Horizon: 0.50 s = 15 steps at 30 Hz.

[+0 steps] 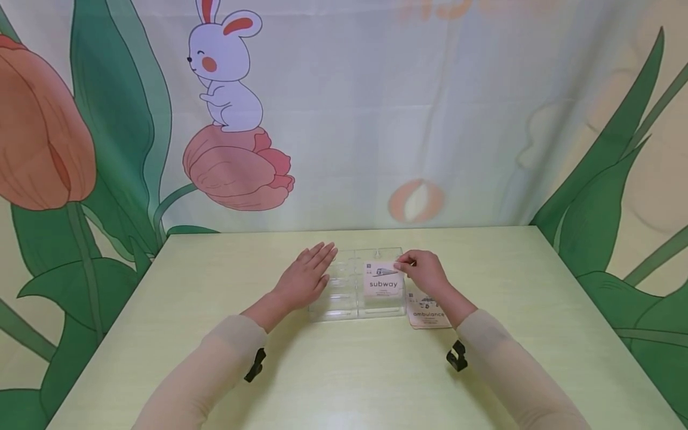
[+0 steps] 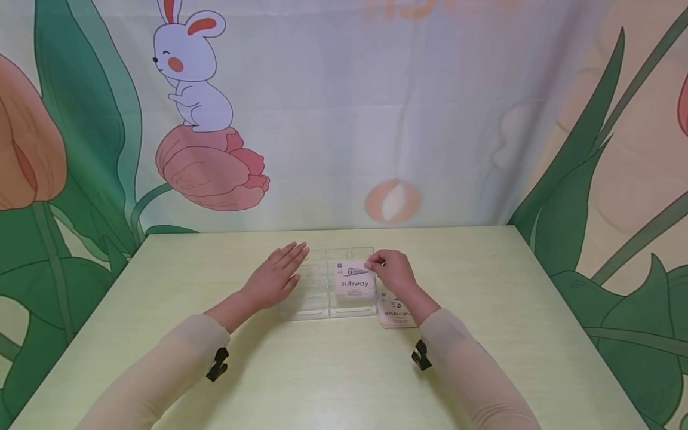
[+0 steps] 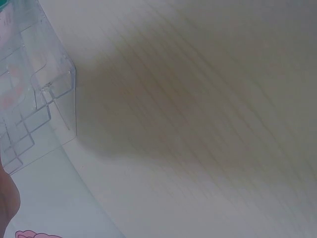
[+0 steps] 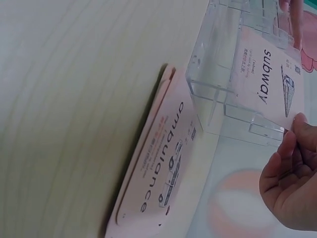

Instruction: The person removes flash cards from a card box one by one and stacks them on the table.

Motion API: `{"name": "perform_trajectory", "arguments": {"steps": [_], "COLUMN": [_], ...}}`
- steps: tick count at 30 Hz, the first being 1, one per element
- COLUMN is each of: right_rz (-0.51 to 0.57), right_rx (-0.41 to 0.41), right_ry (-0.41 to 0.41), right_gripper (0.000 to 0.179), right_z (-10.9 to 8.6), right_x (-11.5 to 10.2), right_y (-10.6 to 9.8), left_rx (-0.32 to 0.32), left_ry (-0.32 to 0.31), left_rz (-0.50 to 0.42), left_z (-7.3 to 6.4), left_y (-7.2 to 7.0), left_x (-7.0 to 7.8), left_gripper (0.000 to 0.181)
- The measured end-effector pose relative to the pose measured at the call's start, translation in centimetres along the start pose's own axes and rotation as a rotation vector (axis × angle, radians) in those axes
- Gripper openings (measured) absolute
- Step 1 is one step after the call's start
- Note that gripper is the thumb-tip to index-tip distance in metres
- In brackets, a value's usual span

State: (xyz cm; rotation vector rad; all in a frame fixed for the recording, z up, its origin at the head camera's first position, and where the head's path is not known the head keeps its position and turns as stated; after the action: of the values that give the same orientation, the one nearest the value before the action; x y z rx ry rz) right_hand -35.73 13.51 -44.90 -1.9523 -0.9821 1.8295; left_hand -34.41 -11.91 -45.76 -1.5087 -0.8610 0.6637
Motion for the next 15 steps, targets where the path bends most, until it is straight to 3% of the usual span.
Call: {"name": "perform_trajectory", "arguments": {"steps": [15], "right_rz": [-0.039], "right_rx": [0.023], "right_ry": [-0.045], "right_gripper": [0.021], "right_z": [0.17], "right_x": [-0.54], "right_y": [-0.9], "left_rx": [0.0], "left_ry": [0.005], "left_rz": [-0.022], "left_z": [0.07], "left_y": [0.03], "left_x": [0.03], "left_gripper": [0.06]}}
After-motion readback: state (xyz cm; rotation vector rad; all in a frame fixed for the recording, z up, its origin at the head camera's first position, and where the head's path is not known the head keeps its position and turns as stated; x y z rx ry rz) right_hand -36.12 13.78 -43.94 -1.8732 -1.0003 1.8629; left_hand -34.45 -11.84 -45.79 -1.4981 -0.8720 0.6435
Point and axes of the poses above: each hand's wrist, its own z-axis towards the middle knuckle, its own y-axis out of the palm, x = y × z, the point moved 6 cm from there along z, towards the middle knuckle, and after that the axes turned 13 degrees about -x, right-handed, at the moved point
